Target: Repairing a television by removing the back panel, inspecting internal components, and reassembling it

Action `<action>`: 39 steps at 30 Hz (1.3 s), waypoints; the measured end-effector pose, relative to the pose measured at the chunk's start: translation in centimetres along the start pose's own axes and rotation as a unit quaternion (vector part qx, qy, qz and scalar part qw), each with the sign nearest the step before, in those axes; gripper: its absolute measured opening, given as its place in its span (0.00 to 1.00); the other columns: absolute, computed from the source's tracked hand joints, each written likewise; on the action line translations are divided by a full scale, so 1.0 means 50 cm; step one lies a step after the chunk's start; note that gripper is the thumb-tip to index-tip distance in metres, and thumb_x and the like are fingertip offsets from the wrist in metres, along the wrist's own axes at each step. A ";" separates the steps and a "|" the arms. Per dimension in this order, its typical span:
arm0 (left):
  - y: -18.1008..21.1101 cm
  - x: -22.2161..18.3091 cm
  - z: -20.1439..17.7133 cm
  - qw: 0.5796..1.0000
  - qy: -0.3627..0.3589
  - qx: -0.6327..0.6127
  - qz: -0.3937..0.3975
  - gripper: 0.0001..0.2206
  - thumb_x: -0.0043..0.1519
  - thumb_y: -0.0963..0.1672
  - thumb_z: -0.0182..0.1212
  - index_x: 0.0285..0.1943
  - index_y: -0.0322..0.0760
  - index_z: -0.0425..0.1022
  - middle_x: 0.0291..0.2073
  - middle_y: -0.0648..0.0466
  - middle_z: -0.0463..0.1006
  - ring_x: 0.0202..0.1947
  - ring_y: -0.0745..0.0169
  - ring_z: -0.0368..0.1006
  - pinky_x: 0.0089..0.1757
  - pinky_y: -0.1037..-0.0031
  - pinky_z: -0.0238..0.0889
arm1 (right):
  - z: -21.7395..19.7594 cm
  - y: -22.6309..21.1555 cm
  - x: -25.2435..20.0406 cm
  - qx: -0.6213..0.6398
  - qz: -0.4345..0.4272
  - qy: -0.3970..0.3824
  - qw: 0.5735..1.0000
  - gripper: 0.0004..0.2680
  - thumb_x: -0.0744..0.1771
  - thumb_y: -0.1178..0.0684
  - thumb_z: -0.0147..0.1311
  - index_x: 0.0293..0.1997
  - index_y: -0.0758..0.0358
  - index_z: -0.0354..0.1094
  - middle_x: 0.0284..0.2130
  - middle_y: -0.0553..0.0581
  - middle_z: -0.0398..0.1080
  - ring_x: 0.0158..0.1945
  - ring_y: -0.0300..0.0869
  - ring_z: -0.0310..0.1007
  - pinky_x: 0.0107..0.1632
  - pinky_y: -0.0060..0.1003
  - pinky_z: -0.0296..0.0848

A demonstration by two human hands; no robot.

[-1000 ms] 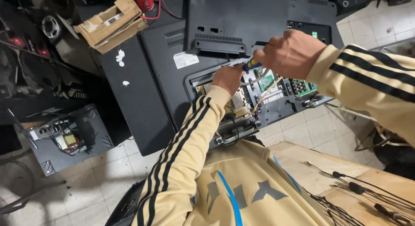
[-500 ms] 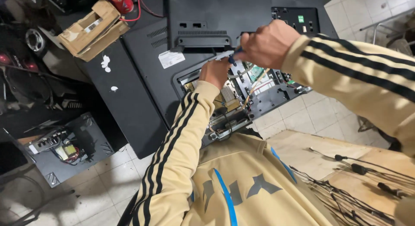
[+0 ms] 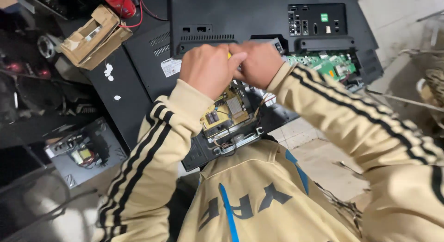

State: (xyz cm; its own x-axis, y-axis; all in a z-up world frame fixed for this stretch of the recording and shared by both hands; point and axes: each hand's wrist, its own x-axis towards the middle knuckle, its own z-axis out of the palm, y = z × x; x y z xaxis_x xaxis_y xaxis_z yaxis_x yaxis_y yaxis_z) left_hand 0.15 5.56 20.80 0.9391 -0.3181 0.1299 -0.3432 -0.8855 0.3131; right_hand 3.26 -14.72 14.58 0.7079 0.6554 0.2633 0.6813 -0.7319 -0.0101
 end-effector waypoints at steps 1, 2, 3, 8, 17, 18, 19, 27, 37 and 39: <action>0.003 0.013 -0.006 1.000 -0.003 0.008 -0.005 0.30 0.71 0.63 0.54 0.44 0.39 0.86 0.28 0.41 0.86 0.35 0.29 0.86 0.37 0.42 0.76 | 0.027 0.004 -0.010 0.009 -0.002 0.004 1.000 0.14 0.73 0.27 0.48 0.48 0.42 0.65 0.28 0.43 0.66 0.36 0.45 0.80 0.33 0.48 0.78; 0.008 0.029 -0.011 0.998 -0.058 0.013 -0.028 0.28 0.70 0.61 0.56 0.41 0.38 0.86 0.29 0.40 0.86 0.37 0.28 0.86 0.37 0.41 0.77 | 0.054 0.009 -0.020 0.057 0.006 -0.012 0.998 0.13 0.71 0.29 0.53 0.44 0.44 0.67 0.27 0.47 0.68 0.36 0.50 0.81 0.35 0.52 0.79; 0.014 0.048 -0.014 0.992 -0.115 0.017 -0.050 0.26 0.70 0.60 0.58 0.38 0.37 0.87 0.30 0.39 0.86 0.38 0.28 0.85 0.37 0.41 0.77 | 0.082 0.016 -0.032 0.105 0.016 -0.030 0.994 0.13 0.70 0.32 0.58 0.39 0.46 0.68 0.26 0.52 0.71 0.36 0.55 0.81 0.37 0.55 0.79; -0.017 0.074 0.015 0.945 -0.291 -0.018 -0.147 0.34 0.64 0.63 0.57 0.38 0.31 0.88 0.36 0.32 0.87 0.48 0.22 0.83 0.46 0.35 0.73 | 0.058 0.016 -0.080 0.276 0.067 -0.026 0.958 0.10 0.70 0.37 0.61 0.51 0.45 0.75 0.36 0.55 0.78 0.46 0.56 0.83 0.46 0.55 0.81; 0.032 0.128 0.035 0.718 -0.473 -0.090 -0.503 0.20 0.70 0.51 0.63 0.54 0.26 0.74 0.27 0.41 0.82 0.25 0.39 0.84 0.25 0.52 0.79 | -0.013 0.138 -0.280 0.458 0.205 0.066 0.862 0.05 0.73 0.51 0.61 0.50 0.53 0.84 0.29 0.52 0.81 0.35 0.50 0.83 0.41 0.43 0.82; 0.036 0.126 0.045 0.781 -0.491 0.012 -0.386 0.16 0.68 0.50 0.63 0.49 0.31 0.77 0.26 0.44 0.83 0.27 0.41 0.84 0.27 0.51 0.78 | -0.013 0.154 -0.306 0.453 0.209 0.057 0.865 0.06 0.72 0.50 0.61 0.48 0.51 0.85 0.28 0.49 0.81 0.33 0.44 0.82 0.38 0.37 0.82; 0.044 0.112 0.059 0.778 -0.493 0.015 -0.389 0.16 0.68 0.50 0.63 0.49 0.31 0.77 0.26 0.44 0.83 0.27 0.41 0.84 0.27 0.51 0.78 | -0.003 0.163 -0.322 0.457 0.210 0.056 0.862 0.06 0.72 0.50 0.61 0.48 0.51 0.85 0.28 0.49 0.81 0.33 0.44 0.82 0.38 0.37 0.82; 0.074 0.039 0.069 0.886 -0.319 0.265 0.207 0.08 0.57 0.40 0.66 0.23 0.41 0.85 0.18 0.50 0.77 0.22 0.50 0.74 0.23 0.58 0.72 | -0.008 0.234 -0.362 0.437 0.186 0.164 0.865 0.02 0.69 0.54 0.67 0.44 0.54 0.84 0.31 0.52 0.83 0.37 0.49 0.84 0.40 0.42 0.83; 0.040 0.051 0.110 0.775 -0.539 0.272 -0.187 0.20 0.65 0.54 0.60 0.39 0.39 0.92 0.33 0.45 0.91 0.44 0.44 0.90 0.44 0.55 0.81 | 0.001 0.290 -0.425 0.422 0.227 0.158 0.864 0.03 0.69 0.51 0.68 0.45 0.51 0.85 0.32 0.48 0.84 0.35 0.47 0.83 0.38 0.42 0.82; 0.065 0.001 0.096 0.820 -0.414 0.361 0.160 0.08 0.55 0.43 0.65 0.23 0.45 0.85 0.18 0.50 0.79 0.20 0.49 0.77 0.24 0.51 0.71 | 0.001 0.284 -0.421 0.419 0.225 0.183 0.861 0.03 0.69 0.54 0.67 0.45 0.55 0.85 0.30 0.51 0.83 0.35 0.49 0.83 0.41 0.42 0.82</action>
State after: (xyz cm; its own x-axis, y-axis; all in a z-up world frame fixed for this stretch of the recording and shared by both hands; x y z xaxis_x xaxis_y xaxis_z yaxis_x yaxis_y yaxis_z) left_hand -0.85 1.04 17.31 0.5935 -0.4290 -0.6810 -0.7563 -0.5868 -0.2894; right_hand -1.94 -38.92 8.86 0.9333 0.1255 0.3364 0.3577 -0.4046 -0.8416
